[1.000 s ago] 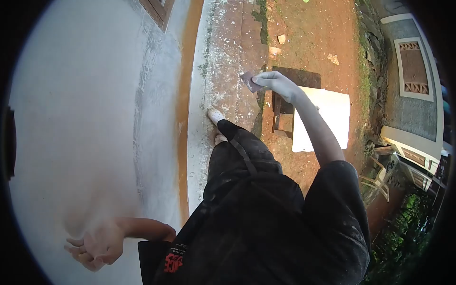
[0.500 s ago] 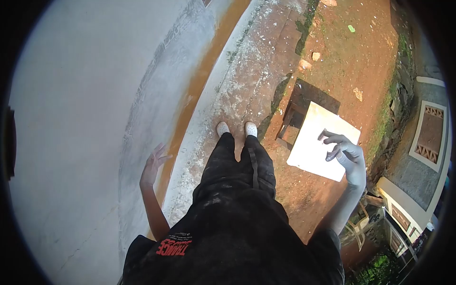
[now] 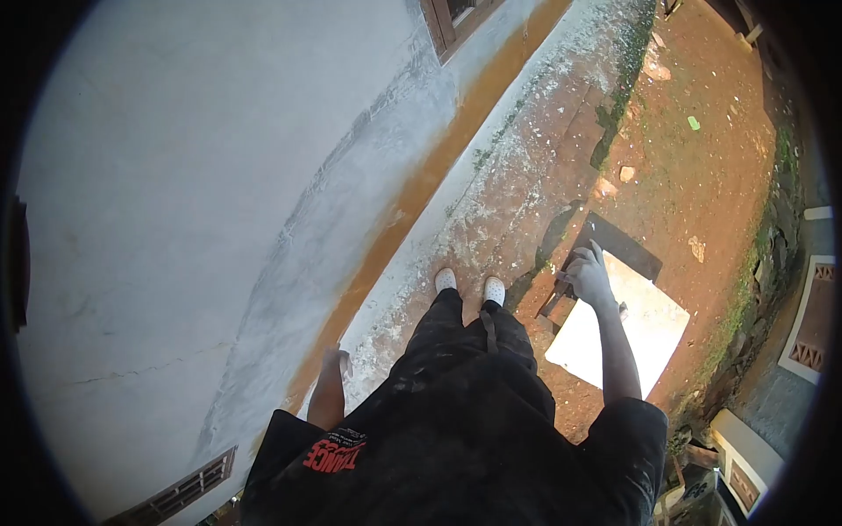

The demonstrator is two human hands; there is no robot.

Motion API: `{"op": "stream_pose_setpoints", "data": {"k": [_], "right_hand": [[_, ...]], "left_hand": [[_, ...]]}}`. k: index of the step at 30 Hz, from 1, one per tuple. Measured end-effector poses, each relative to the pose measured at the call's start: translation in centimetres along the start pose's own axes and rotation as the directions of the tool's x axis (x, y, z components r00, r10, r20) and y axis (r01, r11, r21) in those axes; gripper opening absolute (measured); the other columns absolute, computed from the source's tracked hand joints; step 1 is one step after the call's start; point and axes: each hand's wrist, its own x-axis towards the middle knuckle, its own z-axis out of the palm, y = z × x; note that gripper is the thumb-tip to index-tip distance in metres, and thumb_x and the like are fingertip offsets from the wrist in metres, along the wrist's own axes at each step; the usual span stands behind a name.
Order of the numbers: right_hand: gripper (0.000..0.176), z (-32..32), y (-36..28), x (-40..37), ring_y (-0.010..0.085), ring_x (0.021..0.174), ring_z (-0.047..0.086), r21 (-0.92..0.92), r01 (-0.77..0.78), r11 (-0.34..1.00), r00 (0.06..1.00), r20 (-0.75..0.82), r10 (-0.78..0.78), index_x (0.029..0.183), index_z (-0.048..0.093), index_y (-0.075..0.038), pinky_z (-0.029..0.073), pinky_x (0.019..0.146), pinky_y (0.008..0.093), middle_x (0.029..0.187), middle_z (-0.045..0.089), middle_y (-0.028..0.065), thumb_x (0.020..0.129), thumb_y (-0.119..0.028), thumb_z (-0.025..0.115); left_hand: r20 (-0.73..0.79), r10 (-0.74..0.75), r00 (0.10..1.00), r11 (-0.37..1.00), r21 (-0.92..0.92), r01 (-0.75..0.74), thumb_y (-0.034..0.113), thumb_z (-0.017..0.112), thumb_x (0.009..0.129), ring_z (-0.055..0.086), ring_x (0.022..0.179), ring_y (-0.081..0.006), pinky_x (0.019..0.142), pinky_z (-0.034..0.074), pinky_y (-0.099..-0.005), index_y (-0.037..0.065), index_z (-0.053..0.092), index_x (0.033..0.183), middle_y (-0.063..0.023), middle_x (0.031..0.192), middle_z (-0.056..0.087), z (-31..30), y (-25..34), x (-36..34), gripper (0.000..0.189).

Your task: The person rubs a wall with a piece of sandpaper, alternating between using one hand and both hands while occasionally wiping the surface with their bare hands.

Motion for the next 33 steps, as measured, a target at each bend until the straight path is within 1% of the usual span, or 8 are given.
{"op": "stream_pose_setpoints", "data": {"k": [2, 4, 6, 7, 11, 14, 26, 33], "right_hand": [[0.014, 7.7, 1.1, -2.5, 0.0302, 0.088, 0.069, 0.782, -0.587, 0.210, 0.714, 0.377, 0.591, 0.088, 0.074, 0.001, 0.052, 0.080, 0.0367, 0.089, 0.072, 0.0136, 0.093, -0.010, 0.067], [0.017, 7.5, 0.0, -2.4, 0.0245, 0.085, 0.069, 0.704, -0.598, 0.384, 0.731, 0.282, 0.622, 0.090, 0.073, 0.002, 0.052, 0.077, 0.0353, 0.085, 0.072, 0.0121, 0.095, -0.012, 0.067], [0.020, 7.1, -0.8, -2.4, 0.0182, 0.079, 0.067, 0.315, -0.563, 0.764, 0.826, 0.222, 0.518, 0.091, 0.072, 0.004, 0.052, 0.074, 0.0341, 0.079, 0.071, 0.0089, 0.095, -0.016, 0.069], [0.020, 6.6, -1.3, -2.0, 0.0132, 0.075, 0.065, 0.313, -0.617, 0.722, 0.780, 0.361, 0.511, 0.095, 0.073, 0.004, 0.052, 0.071, 0.0331, 0.078, 0.072, 0.0078, 0.094, -0.016, 0.069], [0.017, 4.6, -2.3, -1.1, 0.0138, 0.071, 0.065, 0.658, -0.588, 0.471, 0.805, 0.416, 0.424, 0.099, 0.074, 0.001, 0.051, 0.067, 0.0314, 0.078, 0.071, 0.0061, 0.093, -0.013, 0.069], [0.018, 5.3, -1.1, -0.5, 0.0102, 0.070, 0.061, 0.755, -0.583, 0.301, 0.760, 0.374, 0.532, 0.099, 0.074, 0.002, 0.048, 0.065, 0.0284, 0.076, 0.068, 0.0028, 0.095, -0.014, 0.067], [0.019, 3.8, 4.1, 14.7, 0.0107, 0.083, 0.066, 0.927, -0.327, -0.183, 0.588, 0.351, 0.728, 0.113, 0.070, -0.008, 0.059, 0.071, 0.0299, 0.095, 0.070, 0.0001, 0.104, -0.017, 0.056], [0.022, 2.7, 3.5, 32.2, 0.0096, 0.088, 0.067, 0.991, -0.098, -0.094, 0.618, 0.135, 0.775, 0.118, 0.070, -0.005, 0.058, 0.080, 0.0289, 0.104, 0.072, 0.0016, 0.105, -0.017, 0.057]], "left_hand": [[-0.133, 0.103, 0.986, 0.827, 0.563, -0.011, 0.070, 0.047, 0.096, 0.044, 0.141, -0.0426, 0.113, 0.037, -0.0646, 0.004, 0.029, 0.158, -0.0263, 0.153, 0.045, 3.2, -3.1, -0.8, 0.092], [-0.065, -0.163, 0.984, 0.807, -0.583, 0.095, 0.068, 0.047, 0.098, 0.050, 0.138, -0.0390, 0.114, 0.037, -0.0595, 0.004, 0.029, 0.158, -0.0262, 0.150, 0.049, 6.3, -2.4, -2.7, 0.090], [0.000, -0.141, 0.990, 0.878, -0.462, 0.125, 0.068, 0.051, 0.096, 0.055, 0.133, -0.0386, 0.113, 0.040, -0.0551, 0.003, 0.037, 0.154, -0.0231, 0.146, 0.055, 6.1, -3.5, -1.3, 0.088], [0.006, -0.046, 0.999, 0.989, 0.138, 0.045, 0.066, 0.050, 0.097, 0.057, 0.130, -0.0372, 0.109, 0.043, -0.0537, 0.003, 0.042, 0.151, -0.0215, 0.143, 0.057, 5.9, -3.8, -0.7, 0.083], [0.066, 0.061, 0.996, 0.362, 0.928, -0.084, 0.058, 0.050, 0.101, 0.062, 0.120, -0.0316, 0.101, 0.047, -0.0555, 0.008, 0.049, 0.146, -0.0173, 0.131, 0.065, 5.3, -3.6, 1.5, 0.068], [-0.166, 0.103, 0.981, 0.914, 0.404, -0.027, 0.057, 0.055, 0.100, 0.061, 0.125, -0.0306, 0.105, 0.046, -0.0440, 0.005, 0.059, 0.139, -0.0186, 0.135, 0.064, 9.3, 0.5, -2.0, 0.065], [-0.117, 0.719, 0.685, 0.567, 0.669, -0.481, 0.032, 0.056, 0.105, 0.062, 0.123, -0.0283, 0.106, 0.045, -0.0396, 0.002, 0.058, 0.136, -0.0189, 0.133, 0.065, 12.3, 28.0, -16.2, 0.042], [0.107, 0.988, -0.114, -0.139, 0.937, -0.322, 0.031, 0.057, 0.105, 0.062, 0.113, -0.0334, 0.101, 0.046, -0.0486, 0.002, 0.065, 0.124, -0.0149, 0.122, 0.067, 15.6, 44.3, -25.2, 0.036]]}}
